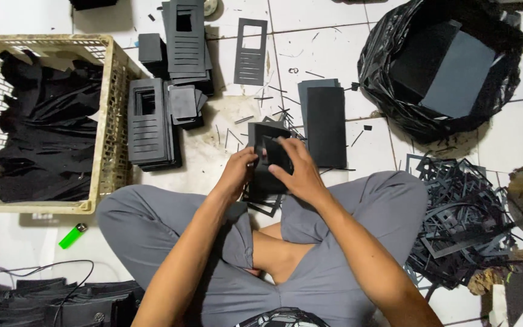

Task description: Removing waste material scraps from pre-cut leather or synthetic parts

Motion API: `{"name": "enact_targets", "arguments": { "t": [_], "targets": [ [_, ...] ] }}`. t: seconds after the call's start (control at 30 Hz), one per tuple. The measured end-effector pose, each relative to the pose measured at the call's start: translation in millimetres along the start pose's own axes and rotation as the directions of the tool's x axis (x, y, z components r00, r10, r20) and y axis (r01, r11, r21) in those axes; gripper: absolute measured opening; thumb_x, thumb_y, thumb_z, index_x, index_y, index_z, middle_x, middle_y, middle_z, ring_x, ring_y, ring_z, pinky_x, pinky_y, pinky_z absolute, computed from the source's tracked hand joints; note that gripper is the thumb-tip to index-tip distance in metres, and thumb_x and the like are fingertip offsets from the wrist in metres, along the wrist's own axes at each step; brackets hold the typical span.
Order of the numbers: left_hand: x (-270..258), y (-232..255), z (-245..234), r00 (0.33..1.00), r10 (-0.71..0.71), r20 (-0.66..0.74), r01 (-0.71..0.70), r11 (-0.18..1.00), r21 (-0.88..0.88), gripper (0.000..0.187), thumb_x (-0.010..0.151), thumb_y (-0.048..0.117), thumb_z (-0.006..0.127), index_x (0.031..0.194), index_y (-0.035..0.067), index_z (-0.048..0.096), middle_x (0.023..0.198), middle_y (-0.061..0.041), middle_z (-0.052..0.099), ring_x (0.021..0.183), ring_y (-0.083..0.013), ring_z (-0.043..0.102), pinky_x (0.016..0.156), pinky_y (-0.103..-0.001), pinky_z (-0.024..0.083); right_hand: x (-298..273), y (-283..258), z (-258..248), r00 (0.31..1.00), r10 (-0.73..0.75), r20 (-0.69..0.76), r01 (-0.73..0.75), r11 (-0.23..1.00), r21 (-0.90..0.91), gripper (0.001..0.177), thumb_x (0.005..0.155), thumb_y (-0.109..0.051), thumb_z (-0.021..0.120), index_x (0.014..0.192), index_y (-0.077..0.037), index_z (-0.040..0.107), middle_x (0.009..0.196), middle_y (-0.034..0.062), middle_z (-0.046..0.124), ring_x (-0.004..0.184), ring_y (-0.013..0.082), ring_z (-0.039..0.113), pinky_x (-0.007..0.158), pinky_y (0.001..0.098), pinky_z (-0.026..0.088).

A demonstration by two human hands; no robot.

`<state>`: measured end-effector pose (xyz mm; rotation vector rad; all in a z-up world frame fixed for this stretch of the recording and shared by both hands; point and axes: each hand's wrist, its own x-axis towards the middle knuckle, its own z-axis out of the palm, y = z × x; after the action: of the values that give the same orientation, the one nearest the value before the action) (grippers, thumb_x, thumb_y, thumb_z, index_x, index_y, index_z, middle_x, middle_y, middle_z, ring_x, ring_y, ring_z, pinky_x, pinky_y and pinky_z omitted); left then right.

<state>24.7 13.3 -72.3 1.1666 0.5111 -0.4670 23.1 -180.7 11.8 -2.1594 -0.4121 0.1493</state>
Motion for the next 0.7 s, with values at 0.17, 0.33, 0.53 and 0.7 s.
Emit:
{"name": "enact_targets", "arguments": {
  "t": [0.17, 0.33, 0.53, 0.7],
  "targets": [
    [-6, -19, -10, 0.998, 0.057, 0.006, -0.057, 0.994, 0.094, 0.024, 0.096, 0.029, 0.064, 0.104, 0.009, 0.074, 0.092, -0.009, 0.071, 0.088, -0.0242, 0.070, 0.076, -0.038, 0.057, 0, 28, 29, 0.997, -0.072, -0.027, 0.071, 0.997, -0.030, 0.030, 0.096, -0.029, 0.072, 0.125, -0.021, 0.075, 0.113, 0.0030, 0.074, 0.108, 0.0282, 0.070, 0.093, 0.0396, 0.053],
    [-27, -1, 22, 0.983, 0.132, -0.124, -0.095, 0.959, 0.268, 0.026, 0.098, 0.026, 0.056, 0.087, 0.009, 0.072, 0.083, -0.010, 0.076, 0.089, -0.0251, 0.071, 0.084, -0.037, 0.053, -3, 33, 19, 0.940, 0.249, -0.231, -0.234, 0.968, 0.092, 0.028, 0.103, -0.031, 0.066, 0.093, -0.010, 0.081, 0.082, 0.0151, 0.077, 0.084, 0.0317, 0.075, 0.068, 0.0382, 0.054],
    [2, -14, 1, 0.984, 0.108, -0.139, -0.031, 0.884, 0.467, 0.029, 0.099, 0.033, 0.051, 0.096, 0.016, 0.073, 0.082, -0.003, 0.079, 0.095, -0.0243, 0.072, 0.088, -0.037, 0.051, 3, 31, 0, 0.837, 0.399, -0.375, -0.373, 0.917, 0.143, 0.041, 0.110, -0.032, 0.046, 0.097, -0.020, 0.083, 0.078, 0.0093, 0.075, 0.081, 0.0279, 0.072, 0.077, 0.0366, 0.051],
    [-7, 3, 7, 0.977, 0.114, -0.178, 0.033, 0.749, 0.661, 0.033, 0.101, 0.030, 0.048, 0.118, 0.014, 0.072, 0.084, -0.005, 0.079, 0.102, -0.0349, 0.073, 0.090, -0.050, 0.054, 10, 3, 11, 0.923, -0.156, -0.352, 0.056, 0.959, -0.278, 0.026, 0.103, -0.013, 0.064, 0.126, -0.014, 0.074, 0.095, 0.0076, 0.072, 0.090, 0.0311, 0.069, 0.080, 0.0408, 0.048]
  ]
}}
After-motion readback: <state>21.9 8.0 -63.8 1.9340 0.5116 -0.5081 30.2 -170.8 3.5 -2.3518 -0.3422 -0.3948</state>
